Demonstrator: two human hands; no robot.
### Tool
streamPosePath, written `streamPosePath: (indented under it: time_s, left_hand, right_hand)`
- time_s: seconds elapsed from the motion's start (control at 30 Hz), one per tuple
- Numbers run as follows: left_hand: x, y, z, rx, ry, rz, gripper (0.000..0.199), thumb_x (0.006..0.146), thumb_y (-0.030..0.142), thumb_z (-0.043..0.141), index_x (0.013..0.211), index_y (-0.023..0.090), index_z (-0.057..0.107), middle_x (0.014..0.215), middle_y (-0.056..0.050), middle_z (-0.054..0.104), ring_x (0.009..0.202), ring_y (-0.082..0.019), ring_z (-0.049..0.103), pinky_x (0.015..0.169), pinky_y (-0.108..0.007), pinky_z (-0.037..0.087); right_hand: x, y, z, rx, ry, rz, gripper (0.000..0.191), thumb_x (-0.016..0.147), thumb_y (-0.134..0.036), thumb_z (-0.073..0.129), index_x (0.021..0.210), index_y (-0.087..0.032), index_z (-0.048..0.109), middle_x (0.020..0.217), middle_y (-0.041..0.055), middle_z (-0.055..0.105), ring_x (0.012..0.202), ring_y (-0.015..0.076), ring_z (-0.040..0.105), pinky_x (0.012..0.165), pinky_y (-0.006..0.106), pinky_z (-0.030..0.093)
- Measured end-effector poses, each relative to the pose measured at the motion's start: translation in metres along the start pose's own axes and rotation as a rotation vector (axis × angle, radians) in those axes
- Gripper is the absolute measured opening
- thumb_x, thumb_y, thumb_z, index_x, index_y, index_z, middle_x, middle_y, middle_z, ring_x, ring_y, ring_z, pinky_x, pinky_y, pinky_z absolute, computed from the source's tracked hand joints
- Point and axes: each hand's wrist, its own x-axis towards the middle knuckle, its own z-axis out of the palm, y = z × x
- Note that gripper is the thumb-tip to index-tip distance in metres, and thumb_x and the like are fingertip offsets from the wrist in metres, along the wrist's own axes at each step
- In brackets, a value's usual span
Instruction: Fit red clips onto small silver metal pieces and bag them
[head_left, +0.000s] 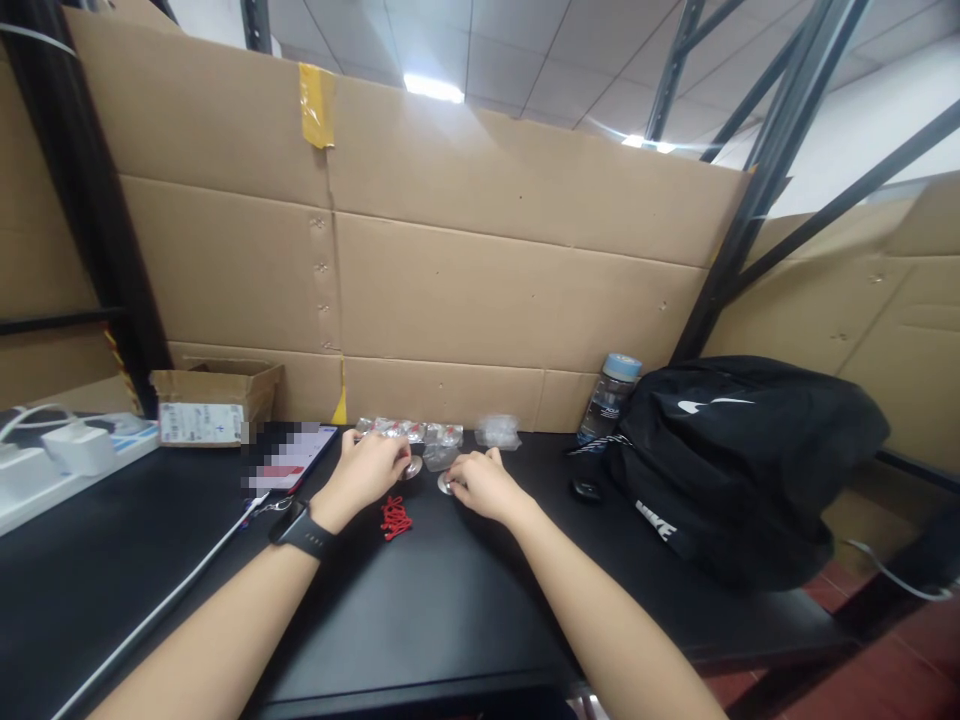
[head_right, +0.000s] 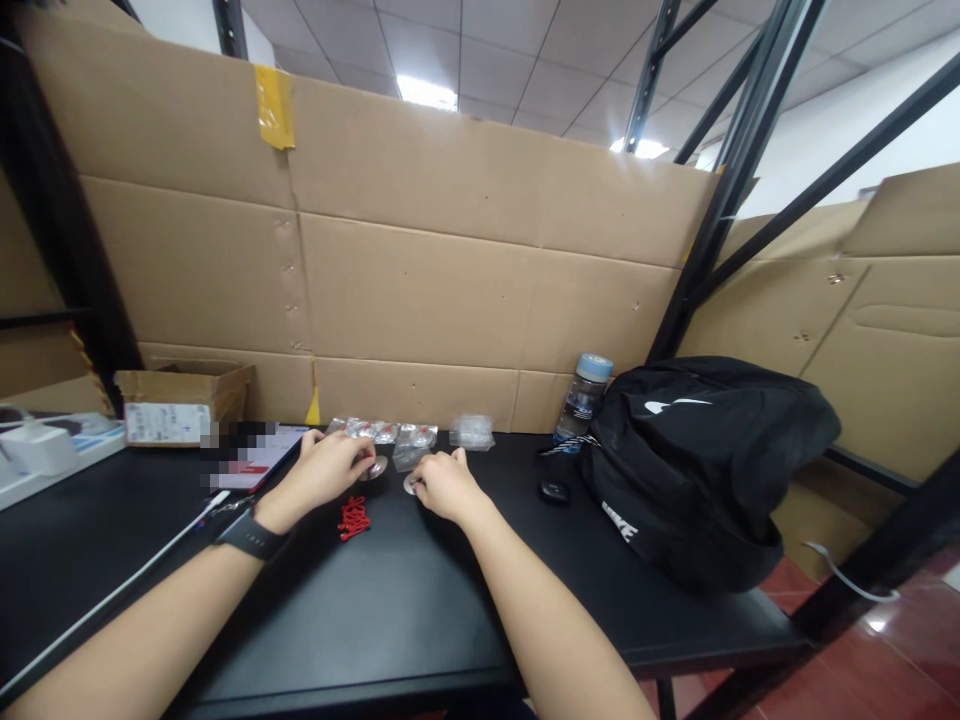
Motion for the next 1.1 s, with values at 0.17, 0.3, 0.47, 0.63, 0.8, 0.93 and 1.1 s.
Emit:
streamPosePath:
  time_s: [0.17,0.3,0.47,0.63,0.8,0.93,1.1]
  left_hand:
    - [0.0,-0.001,0.0,-0.039,-0.02,0.004,0.016,0.091,0.03,0.054,0.084,0.026,0.067,0.086,-0.005,0.074,0.095,-0.027,0.062,0.092,-0.045,0.026]
    - [0.0,0.0,-0.001,-0.071,-0.024,0.013,0.016,0.09,0.03,0.055,0.083,0.027,0.069,0.085,-0.005,0.074,0.096,-0.027,0.061,0.092,-0.045,0.025]
    - [0.001,0.001,-0.001,-0.105,-0.032,0.032,0.019,0.092,0.03,0.054,0.08,0.029,0.07,0.085,-0.003,0.074,0.094,-0.026,0.06,0.093,-0.045,0.023]
    - [0.001,0.006,-0.006,-0.141,0.001,0.081,0.02,0.094,0.03,0.053,0.084,0.03,0.071,0.09,-0.002,0.074,0.097,-0.025,0.059,0.093,-0.044,0.022]
    - [0.001,0.009,-0.006,-0.149,0.017,0.131,0.02,0.095,0.032,0.053,0.086,0.029,0.07,0.094,-0.002,0.074,0.102,-0.025,0.058,0.095,-0.043,0.021]
    - [0.003,0.01,-0.005,-0.184,0.034,0.1,0.018,0.096,0.035,0.054,0.091,0.03,0.071,0.095,-0.001,0.075,0.101,-0.024,0.06,0.094,-0.041,0.023]
    - [0.004,0.01,-0.016,-0.311,0.059,0.0,0.021,0.095,0.042,0.055,0.092,0.028,0.07,0.095,0.0,0.077,0.098,-0.023,0.066,0.089,-0.036,0.033]
  right_hand:
    - [-0.001,-0.005,-0.002,0.169,-0.028,-0.041,0.026,0.089,-0.017,0.065,0.113,-0.028,0.065,0.103,-0.0005,0.073,0.097,0.0173,0.063,0.086,0.031,0.024]
    - [0.0,-0.011,-0.004,0.096,-0.051,-0.043,0.023,0.09,-0.018,0.063,0.108,-0.029,0.071,0.105,0.0027,0.073,0.099,0.0195,0.063,0.085,0.033,0.024]
    - [0.001,-0.006,-0.006,0.03,-0.07,-0.007,0.015,0.091,-0.019,0.062,0.091,-0.025,0.076,0.092,0.0038,0.075,0.093,0.0204,0.064,0.086,0.034,0.025]
    - [-0.001,0.0,-0.005,0.027,-0.075,-0.027,0.011,0.091,-0.021,0.063,0.088,-0.024,0.073,0.091,0.0018,0.074,0.093,0.0193,0.063,0.084,0.033,0.025]
    - [-0.002,-0.004,-0.004,0.04,0.0,-0.047,0.008,0.091,-0.019,0.061,0.087,-0.02,0.068,0.099,0.0037,0.068,0.099,0.0196,0.057,0.084,0.033,0.027]
    - [0.003,-0.002,-0.016,0.235,0.347,0.03,0.016,0.098,-0.024,0.051,0.091,-0.02,0.064,0.102,0.0049,0.065,0.101,0.0185,0.056,0.09,0.032,0.035]
    - [0.003,0.011,-0.03,0.465,0.74,0.133,0.018,0.096,-0.027,0.05,0.088,-0.018,0.063,0.096,0.0065,0.063,0.091,0.0183,0.058,0.085,0.03,0.044]
